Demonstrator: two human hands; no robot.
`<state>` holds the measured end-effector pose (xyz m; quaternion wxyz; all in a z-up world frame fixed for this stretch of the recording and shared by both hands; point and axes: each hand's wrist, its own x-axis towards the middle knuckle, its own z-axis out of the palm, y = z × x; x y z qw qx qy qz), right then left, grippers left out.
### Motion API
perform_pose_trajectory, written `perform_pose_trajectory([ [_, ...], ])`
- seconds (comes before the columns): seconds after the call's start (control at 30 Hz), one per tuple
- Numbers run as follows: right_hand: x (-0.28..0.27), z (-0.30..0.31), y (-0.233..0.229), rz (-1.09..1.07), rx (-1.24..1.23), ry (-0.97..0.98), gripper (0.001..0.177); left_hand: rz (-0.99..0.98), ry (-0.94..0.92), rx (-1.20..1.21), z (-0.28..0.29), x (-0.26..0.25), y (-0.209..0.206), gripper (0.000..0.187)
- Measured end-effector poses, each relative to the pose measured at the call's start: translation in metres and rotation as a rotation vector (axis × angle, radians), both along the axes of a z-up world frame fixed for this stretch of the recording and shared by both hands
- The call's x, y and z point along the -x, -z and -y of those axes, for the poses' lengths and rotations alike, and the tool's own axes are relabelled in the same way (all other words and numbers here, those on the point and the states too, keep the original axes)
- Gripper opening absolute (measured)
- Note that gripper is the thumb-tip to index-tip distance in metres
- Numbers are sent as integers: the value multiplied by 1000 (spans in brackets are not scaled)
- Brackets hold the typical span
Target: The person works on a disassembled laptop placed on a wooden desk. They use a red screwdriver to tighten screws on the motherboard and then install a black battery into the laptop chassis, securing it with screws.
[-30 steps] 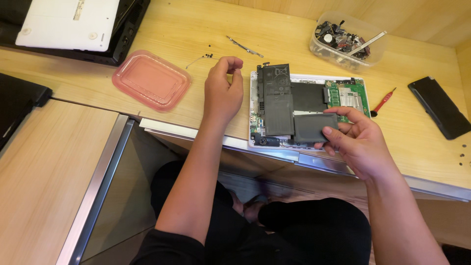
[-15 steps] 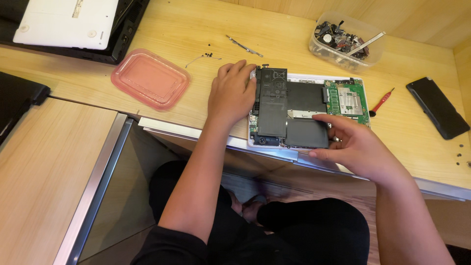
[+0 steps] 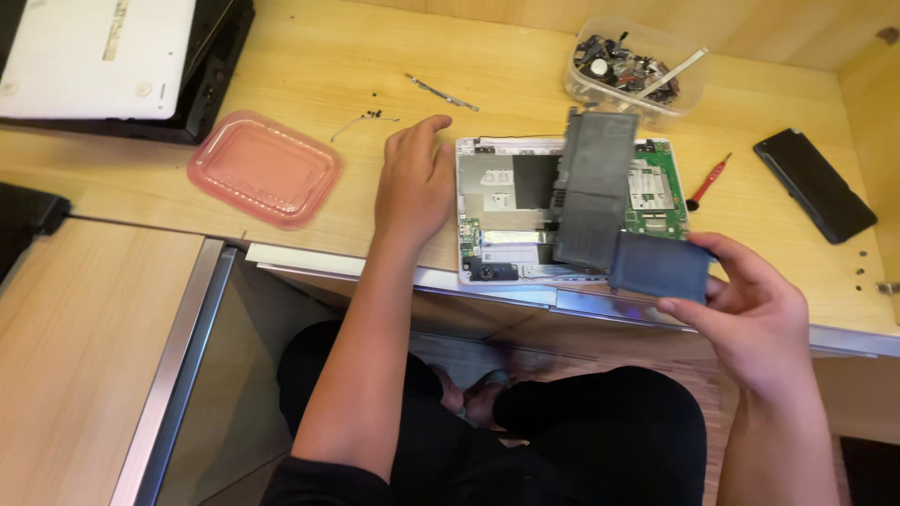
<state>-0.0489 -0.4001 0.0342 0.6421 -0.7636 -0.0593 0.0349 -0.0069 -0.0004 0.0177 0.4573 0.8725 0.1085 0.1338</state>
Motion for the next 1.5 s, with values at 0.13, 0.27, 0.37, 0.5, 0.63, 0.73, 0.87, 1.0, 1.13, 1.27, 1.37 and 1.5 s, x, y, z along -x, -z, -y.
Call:
perform_pose_trajectory([
  [0.13, 30, 51, 51, 110, -175, 238, 86, 43, 14, 15, -4, -3, 10, 46],
  [0.27, 64, 63, 70, 138, -326, 381, 88, 145, -29, 45, -4, -4, 18, 43],
  [0.37, 93, 44, 79, 165, -348, 435, 90, 382, -62, 38, 4, 6, 13, 32],
  [0.5, 149, -4, 85, 137, -120, 581, 91, 542, 64, 162, 50, 64, -9, 29],
  [0.63, 188, -70, 65, 386, -119, 484, 82, -105, 190, 246, 101, 133, -59, 106],
  [0.73, 206, -86, 53, 345, -17, 277, 76, -224, 139, 227, 106, 159, -62, 105],
  [0.87, 210, -89, 61, 429, 29, 44, 79, -134, 37, 190, 91, 188, -59, 100],
  [1.0, 216, -110, 33, 413, 100, 34, 65, -75, -115, 299, 81, 213, -35, 114],
  [1.13, 151, -60, 74, 609, 78, -627, 90, 193, -123, 365, 62, 227, 3, 111],
  [1.27, 54, -9, 68, 778, 174, -358, 111, 200, 102, 77, 40, 209, -21, 105],
  [1.37, -15, 28, 52, 840, 254, 47, 79, 8, 405, -72, 41, 171, -56, 102],
  [1.5, -74, 55, 48, 380, 245, 369, 52, -141, 672, -292, 51, 104, -79, 98],
])
